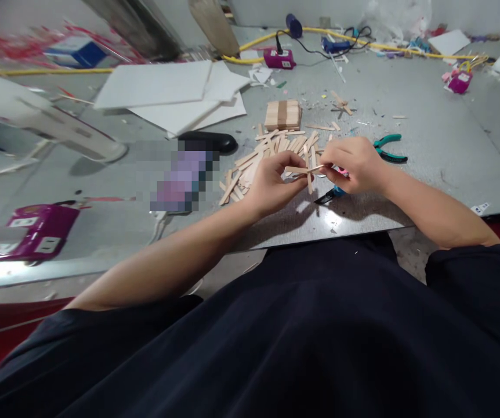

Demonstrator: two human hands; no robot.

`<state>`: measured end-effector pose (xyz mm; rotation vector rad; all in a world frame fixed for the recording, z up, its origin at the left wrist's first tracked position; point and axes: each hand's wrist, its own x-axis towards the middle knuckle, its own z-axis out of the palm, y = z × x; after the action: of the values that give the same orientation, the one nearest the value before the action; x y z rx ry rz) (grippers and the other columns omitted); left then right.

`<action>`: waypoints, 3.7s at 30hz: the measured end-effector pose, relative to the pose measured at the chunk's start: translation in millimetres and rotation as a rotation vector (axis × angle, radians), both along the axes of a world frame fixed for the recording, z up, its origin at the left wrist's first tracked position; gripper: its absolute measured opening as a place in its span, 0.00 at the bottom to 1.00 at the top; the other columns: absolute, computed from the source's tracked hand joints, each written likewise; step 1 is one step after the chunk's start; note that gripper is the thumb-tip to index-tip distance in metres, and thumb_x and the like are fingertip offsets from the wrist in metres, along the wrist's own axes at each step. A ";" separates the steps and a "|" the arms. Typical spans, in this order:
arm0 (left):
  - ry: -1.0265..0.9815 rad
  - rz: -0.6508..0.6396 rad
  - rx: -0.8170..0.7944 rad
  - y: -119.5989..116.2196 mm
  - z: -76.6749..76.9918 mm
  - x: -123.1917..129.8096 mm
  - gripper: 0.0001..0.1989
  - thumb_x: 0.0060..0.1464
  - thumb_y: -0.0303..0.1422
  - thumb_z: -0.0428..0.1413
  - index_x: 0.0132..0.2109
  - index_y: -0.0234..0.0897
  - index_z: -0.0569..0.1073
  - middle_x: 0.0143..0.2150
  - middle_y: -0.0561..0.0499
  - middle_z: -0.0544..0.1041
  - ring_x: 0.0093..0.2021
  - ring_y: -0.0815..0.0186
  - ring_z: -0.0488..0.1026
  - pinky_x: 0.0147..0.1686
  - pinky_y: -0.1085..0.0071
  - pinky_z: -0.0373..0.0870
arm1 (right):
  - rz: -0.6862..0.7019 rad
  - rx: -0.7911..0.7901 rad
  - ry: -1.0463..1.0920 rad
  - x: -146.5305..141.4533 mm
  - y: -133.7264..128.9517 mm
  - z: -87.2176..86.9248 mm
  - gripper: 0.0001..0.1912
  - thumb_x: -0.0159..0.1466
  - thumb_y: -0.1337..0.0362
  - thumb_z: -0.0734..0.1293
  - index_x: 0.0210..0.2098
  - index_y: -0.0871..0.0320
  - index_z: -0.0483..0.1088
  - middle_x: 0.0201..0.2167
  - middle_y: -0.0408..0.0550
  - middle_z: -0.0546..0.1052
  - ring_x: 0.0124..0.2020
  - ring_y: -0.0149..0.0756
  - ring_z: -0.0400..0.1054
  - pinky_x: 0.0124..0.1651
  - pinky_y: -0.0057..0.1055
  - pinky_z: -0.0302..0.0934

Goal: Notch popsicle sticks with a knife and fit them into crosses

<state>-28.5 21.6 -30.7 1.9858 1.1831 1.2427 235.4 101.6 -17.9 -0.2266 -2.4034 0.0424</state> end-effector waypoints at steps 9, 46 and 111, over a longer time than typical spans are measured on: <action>-0.016 -0.074 -0.008 -2.7 -3.1 0.1 0.08 0.61 0.35 0.68 0.40 0.42 0.75 0.36 0.52 0.84 0.38 0.63 0.80 0.44 0.66 0.78 | -0.033 -0.029 -0.067 -3.3 -3.1 -5.1 0.12 0.82 0.53 0.65 0.46 0.47 0.78 0.37 0.47 0.84 0.34 0.43 0.75 0.41 0.43 0.65; -0.236 0.045 -0.184 10.9 -18.2 3.4 0.06 0.56 0.29 0.65 0.40 0.42 0.76 0.35 0.53 0.80 0.34 0.66 0.76 0.37 0.65 0.74 | -0.435 -0.210 -0.210 16.8 57.8 -8.6 0.18 0.76 0.45 0.77 0.40 0.52 0.78 0.38 0.50 0.85 0.47 0.52 0.74 0.66 0.66 0.53; -0.379 -0.198 -0.155 -12.0 -3.0 7.8 0.17 0.67 0.48 0.63 0.46 0.37 0.84 0.35 0.47 0.86 0.36 0.62 0.82 0.40 0.65 0.80 | -0.127 -0.941 0.112 -29.0 -58.5 28.7 0.21 0.75 0.40 0.77 0.39 0.47 0.71 0.27 0.41 0.70 0.27 0.36 0.62 0.32 0.41 0.61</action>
<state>-20.7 9.7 -33.7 1.6195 0.8474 1.3089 206.5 43.1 10.9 -0.7722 -2.0799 1.0964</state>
